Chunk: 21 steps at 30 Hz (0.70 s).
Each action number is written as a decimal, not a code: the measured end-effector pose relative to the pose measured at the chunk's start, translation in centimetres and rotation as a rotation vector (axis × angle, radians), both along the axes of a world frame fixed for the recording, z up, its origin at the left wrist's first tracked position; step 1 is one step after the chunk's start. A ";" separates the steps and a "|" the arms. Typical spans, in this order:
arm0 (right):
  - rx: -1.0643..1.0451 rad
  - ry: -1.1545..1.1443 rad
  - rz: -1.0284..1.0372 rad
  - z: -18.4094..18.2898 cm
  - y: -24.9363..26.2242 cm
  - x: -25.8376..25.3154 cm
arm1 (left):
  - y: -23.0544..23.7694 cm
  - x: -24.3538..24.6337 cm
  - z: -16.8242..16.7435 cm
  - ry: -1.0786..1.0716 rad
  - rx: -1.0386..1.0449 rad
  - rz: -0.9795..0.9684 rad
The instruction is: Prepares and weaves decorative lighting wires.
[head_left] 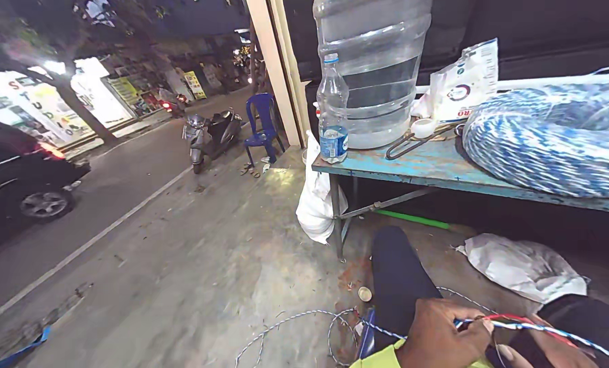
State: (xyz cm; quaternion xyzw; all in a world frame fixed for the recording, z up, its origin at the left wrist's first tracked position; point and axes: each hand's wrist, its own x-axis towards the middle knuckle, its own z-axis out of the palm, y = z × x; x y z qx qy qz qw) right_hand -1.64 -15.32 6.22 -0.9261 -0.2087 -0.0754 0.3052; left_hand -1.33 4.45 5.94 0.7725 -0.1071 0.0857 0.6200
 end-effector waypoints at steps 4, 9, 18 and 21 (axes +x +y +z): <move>0.284 0.118 0.150 -0.3 0.0 0.3 | 0.1 0.3 -0.6 -0.018 0.011 -0.044; 0.560 0.421 0.155 0.3 0.6 -0.1 | 0.2 0.3 -0.7 -0.046 0.007 -0.046; -0.132 0.014 0.176 9.2 2.1 2.8 | 0.2 1.0 -2.3 0.064 -0.037 -0.105; 0.170 -0.168 0.283 13.4 10.3 9.0 | -0.4 1.5 -4.2 0.142 -0.119 -0.156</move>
